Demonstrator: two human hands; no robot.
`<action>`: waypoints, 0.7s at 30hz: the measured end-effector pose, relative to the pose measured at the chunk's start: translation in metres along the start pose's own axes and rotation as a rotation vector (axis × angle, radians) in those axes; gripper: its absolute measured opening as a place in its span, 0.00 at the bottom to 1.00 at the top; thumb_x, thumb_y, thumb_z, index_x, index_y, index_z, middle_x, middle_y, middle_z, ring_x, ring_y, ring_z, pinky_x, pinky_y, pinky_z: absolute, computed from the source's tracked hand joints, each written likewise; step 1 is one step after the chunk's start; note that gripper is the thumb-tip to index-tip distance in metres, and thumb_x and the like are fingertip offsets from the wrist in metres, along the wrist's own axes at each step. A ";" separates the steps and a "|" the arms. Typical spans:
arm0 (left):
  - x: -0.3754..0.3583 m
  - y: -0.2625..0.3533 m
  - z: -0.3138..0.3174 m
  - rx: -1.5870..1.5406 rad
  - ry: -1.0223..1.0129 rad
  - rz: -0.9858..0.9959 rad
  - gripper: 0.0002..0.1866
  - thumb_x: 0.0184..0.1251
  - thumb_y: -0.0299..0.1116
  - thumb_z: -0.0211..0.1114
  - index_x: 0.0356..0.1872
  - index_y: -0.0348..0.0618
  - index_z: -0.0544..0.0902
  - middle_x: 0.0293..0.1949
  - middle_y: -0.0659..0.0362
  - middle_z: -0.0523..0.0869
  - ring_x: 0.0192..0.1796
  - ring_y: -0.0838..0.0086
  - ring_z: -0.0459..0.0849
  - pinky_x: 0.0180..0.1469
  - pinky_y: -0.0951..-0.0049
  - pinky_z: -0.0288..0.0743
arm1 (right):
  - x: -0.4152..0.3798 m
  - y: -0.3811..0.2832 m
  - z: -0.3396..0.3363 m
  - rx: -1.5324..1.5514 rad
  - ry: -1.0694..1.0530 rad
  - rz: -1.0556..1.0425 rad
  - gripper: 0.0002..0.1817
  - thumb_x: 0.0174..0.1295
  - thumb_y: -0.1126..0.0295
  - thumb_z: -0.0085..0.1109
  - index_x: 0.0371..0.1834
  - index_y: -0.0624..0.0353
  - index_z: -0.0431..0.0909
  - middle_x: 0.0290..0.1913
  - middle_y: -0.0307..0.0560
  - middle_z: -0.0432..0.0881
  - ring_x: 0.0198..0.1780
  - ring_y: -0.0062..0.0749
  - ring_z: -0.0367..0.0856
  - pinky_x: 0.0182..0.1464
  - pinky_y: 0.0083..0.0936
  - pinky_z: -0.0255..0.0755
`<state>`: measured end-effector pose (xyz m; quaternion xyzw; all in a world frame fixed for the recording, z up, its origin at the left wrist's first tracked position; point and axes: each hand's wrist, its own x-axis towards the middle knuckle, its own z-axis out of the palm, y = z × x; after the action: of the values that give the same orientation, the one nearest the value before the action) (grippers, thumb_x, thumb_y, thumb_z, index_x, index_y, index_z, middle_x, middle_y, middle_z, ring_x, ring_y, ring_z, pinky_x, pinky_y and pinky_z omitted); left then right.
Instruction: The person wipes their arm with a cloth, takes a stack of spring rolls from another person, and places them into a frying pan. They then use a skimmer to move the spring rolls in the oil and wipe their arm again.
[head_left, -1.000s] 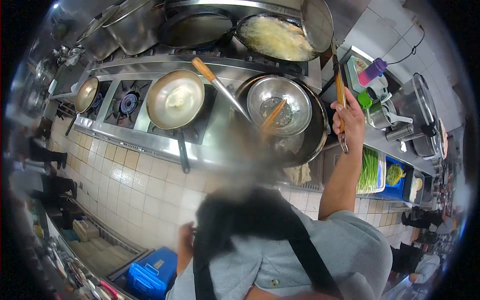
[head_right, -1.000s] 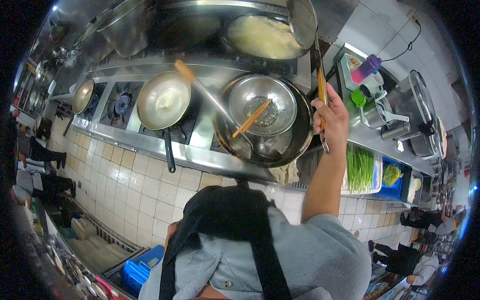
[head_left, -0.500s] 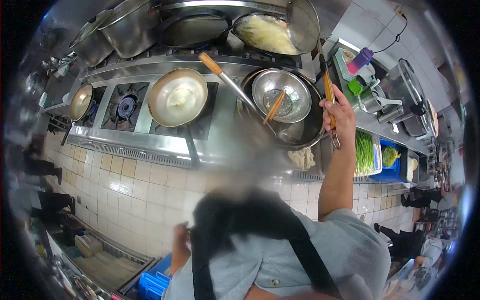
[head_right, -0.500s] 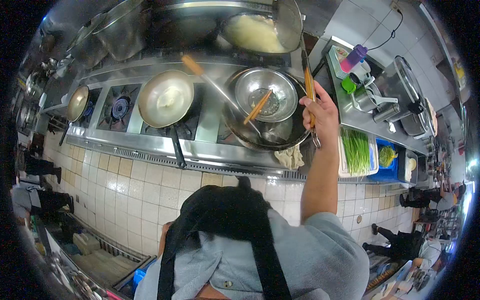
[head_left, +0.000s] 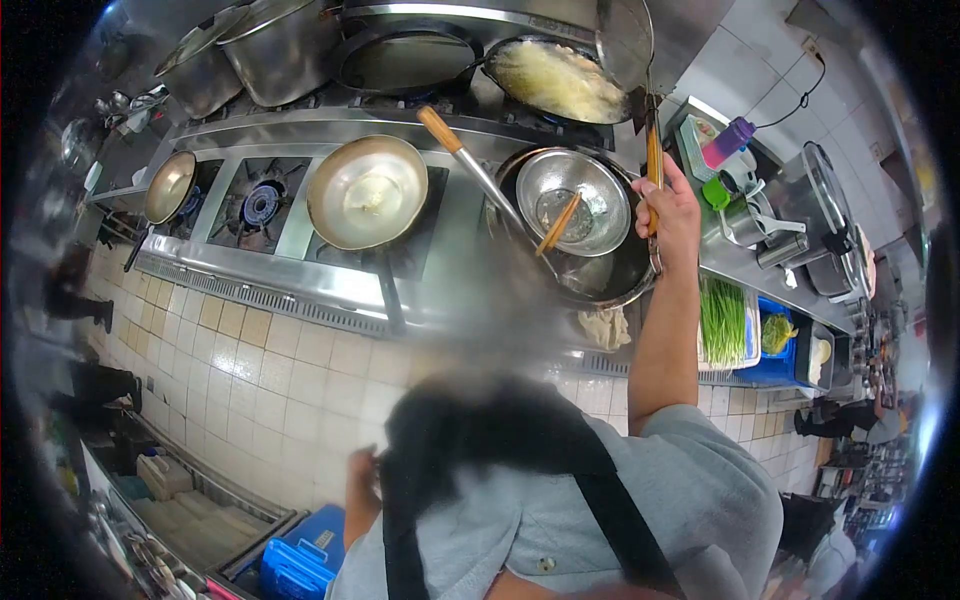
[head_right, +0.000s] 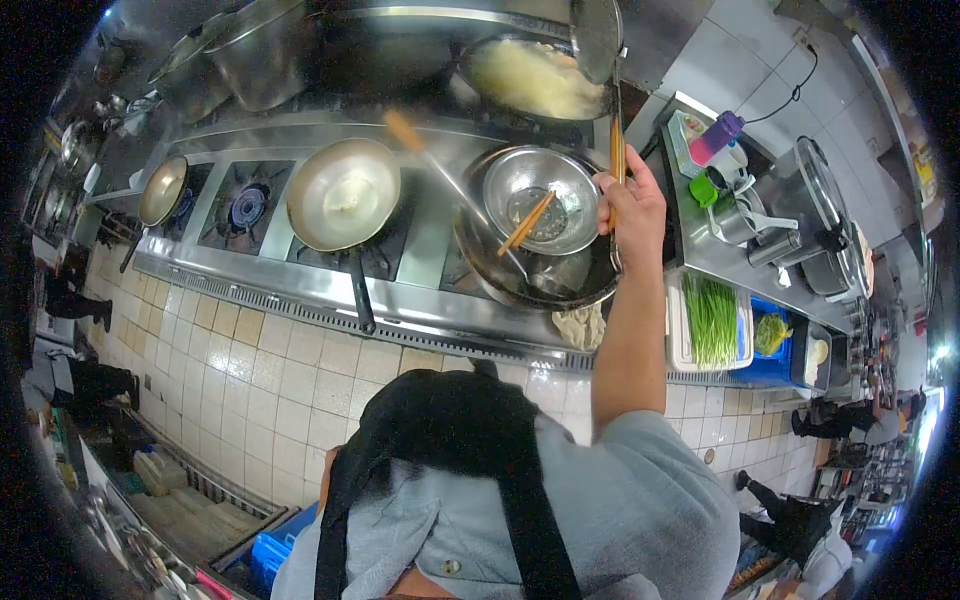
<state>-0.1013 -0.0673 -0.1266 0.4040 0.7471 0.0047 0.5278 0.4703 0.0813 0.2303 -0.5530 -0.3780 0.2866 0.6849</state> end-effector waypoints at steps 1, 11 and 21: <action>0.008 -0.015 0.010 -0.014 0.002 0.050 0.20 0.68 0.47 0.55 0.50 0.43 0.81 0.41 0.48 0.84 0.40 0.60 0.80 0.41 0.62 0.73 | 0.006 -0.002 -0.001 0.002 -0.007 -0.002 0.31 0.62 0.77 0.55 0.70 0.63 0.59 0.37 0.47 0.81 0.20 0.17 0.70 0.16 0.14 0.64; 0.090 -0.100 0.088 0.124 0.135 0.544 0.18 0.67 0.44 0.58 0.46 0.39 0.80 0.30 0.49 0.83 0.21 0.67 0.76 0.20 0.62 0.69 | 0.067 0.024 -0.045 -0.145 0.062 0.019 0.37 0.57 0.77 0.60 0.71 0.68 0.57 0.32 0.44 0.80 0.19 0.17 0.69 0.16 0.16 0.62; -0.017 0.008 0.103 -0.323 -0.033 0.044 0.17 0.68 0.42 0.57 0.48 0.40 0.80 0.32 0.51 0.82 0.27 0.67 0.76 0.27 0.62 0.69 | 0.085 0.033 -0.063 -0.045 0.090 0.051 0.34 0.57 0.77 0.60 0.69 0.65 0.61 0.33 0.46 0.80 0.17 0.19 0.69 0.16 0.19 0.64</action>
<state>-0.0134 -0.1156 -0.1551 0.3301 0.7189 0.1295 0.5979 0.5705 0.1233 0.2086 -0.5901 -0.3389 0.2699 0.6812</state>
